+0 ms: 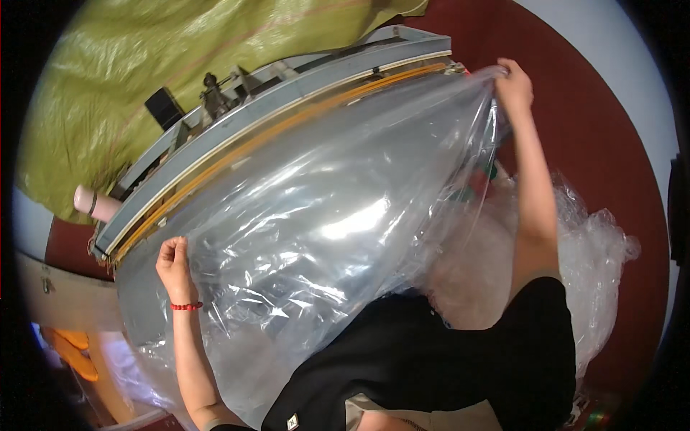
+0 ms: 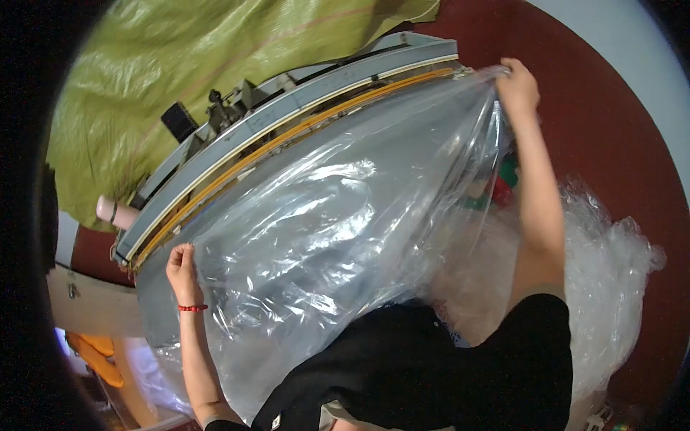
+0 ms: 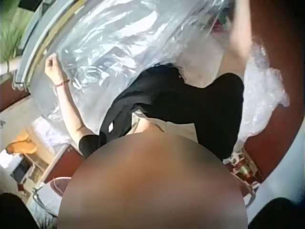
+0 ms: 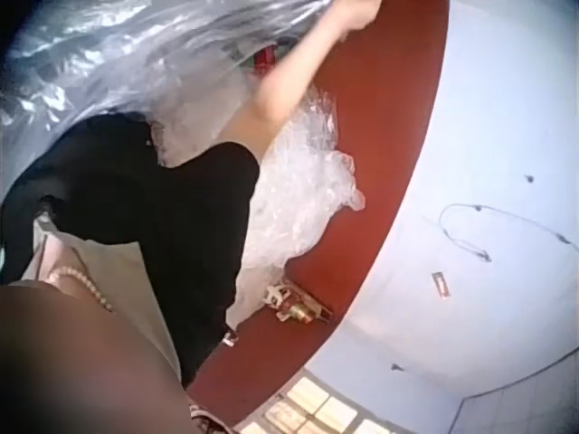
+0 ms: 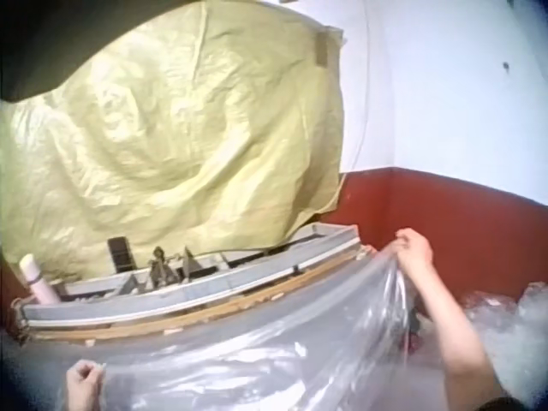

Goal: The person smooths large clear plastic sheets by hand on a manufacturing machine.

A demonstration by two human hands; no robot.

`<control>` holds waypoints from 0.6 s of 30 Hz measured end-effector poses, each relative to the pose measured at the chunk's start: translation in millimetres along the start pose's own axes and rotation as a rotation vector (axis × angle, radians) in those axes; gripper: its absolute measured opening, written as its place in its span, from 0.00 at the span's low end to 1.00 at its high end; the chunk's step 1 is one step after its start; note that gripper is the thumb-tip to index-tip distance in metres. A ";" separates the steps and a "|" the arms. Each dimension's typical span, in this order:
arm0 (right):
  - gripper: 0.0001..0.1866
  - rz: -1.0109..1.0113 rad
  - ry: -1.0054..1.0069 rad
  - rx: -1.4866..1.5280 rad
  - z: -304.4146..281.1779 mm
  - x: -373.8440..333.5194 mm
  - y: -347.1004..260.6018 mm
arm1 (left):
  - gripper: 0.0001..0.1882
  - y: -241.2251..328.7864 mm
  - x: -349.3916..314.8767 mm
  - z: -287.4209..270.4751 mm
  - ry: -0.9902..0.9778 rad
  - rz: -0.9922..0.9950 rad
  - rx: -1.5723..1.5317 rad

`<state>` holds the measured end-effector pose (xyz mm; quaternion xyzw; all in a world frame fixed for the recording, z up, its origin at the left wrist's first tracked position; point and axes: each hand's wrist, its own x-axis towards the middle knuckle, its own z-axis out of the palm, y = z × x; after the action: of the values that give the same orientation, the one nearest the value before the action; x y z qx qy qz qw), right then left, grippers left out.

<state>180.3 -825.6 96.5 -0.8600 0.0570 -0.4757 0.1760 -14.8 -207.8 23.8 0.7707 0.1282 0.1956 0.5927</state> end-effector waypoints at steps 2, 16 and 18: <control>0.12 -0.341 0.212 -0.019 3.3 -17.7 -65.2 | 0.06 -29.7 11.3 -14.2 0.142 0.017 0.095; 0.15 -0.267 -0.332 0.206 84.6 -103.5 8.4 | 0.08 -77.9 -4.1 -85.1 0.292 0.011 0.337; 0.15 -0.214 -0.344 0.188 88.6 -98.3 9.4 | 0.07 -70.7 -7.8 -80.9 0.347 -0.026 0.238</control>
<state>202.0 -786.3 -28.4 -0.9093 -0.1100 -0.3413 0.2109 -56.0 -122.6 -27.7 0.7883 0.2604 0.3013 0.4690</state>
